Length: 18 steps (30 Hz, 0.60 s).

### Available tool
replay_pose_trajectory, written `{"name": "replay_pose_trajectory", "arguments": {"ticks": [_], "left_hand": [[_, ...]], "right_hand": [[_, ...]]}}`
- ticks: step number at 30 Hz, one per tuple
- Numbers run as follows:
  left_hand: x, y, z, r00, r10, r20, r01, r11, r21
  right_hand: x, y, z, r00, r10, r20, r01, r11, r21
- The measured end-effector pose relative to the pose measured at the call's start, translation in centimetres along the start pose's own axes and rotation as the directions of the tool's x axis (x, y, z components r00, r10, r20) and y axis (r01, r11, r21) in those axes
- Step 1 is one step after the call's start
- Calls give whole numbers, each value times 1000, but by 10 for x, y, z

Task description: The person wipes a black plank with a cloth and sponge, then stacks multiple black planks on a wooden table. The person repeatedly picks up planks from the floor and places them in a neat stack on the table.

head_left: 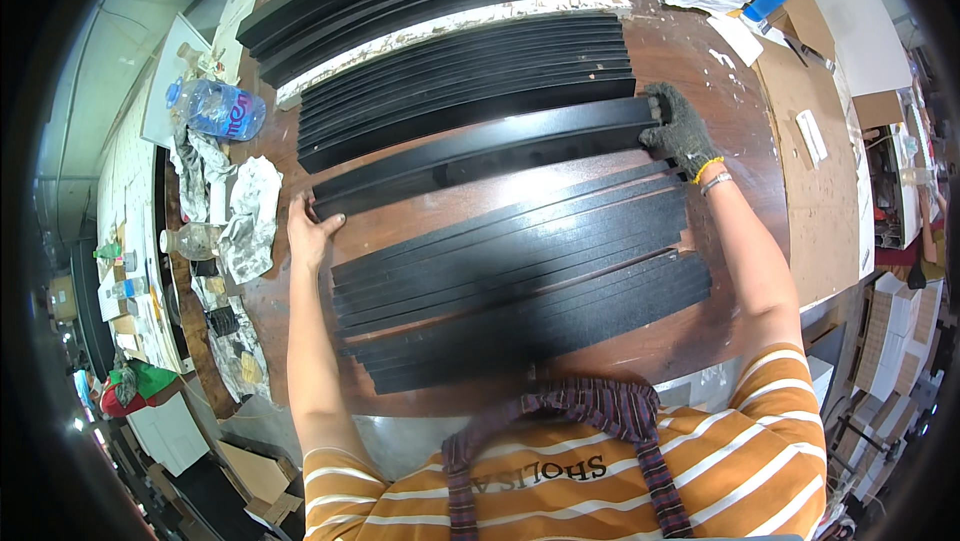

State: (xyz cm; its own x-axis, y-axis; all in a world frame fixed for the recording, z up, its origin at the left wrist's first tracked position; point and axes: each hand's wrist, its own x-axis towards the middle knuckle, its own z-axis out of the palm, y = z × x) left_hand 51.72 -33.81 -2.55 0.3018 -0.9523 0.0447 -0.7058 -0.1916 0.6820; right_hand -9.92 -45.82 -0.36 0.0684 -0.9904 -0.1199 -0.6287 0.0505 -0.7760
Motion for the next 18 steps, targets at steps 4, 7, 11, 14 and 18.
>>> {"name": "replay_pose_trajectory", "arguments": {"ticks": [4, 7, 11, 14, 18], "left_hand": [[31, 2, 14, 995, -25, -96, 18, 997, -76], [41, 6, 21, 977, -39, -210, 31, 999, -44], [43, 10, 21, 974, -46, -222, 38, 999, -39], [42, 11, 19, 982, -106, -159, 97, 993, -62], [29, 13, 16, 986, -53, -161, 39, 995, -88]], "right_hand": [[14, -7, 5, 989, -72, -127, 60, 994, -96], [22, -10, 10, 977, -128, -168, 104, 984, -146], [29, -17, 13, 965, -178, -195, 119, 952, -281], [29, -23, 15, 989, -51, -140, 29, 988, -152], [27, -28, 18, 989, -67, -132, 28, 960, -280]]}}
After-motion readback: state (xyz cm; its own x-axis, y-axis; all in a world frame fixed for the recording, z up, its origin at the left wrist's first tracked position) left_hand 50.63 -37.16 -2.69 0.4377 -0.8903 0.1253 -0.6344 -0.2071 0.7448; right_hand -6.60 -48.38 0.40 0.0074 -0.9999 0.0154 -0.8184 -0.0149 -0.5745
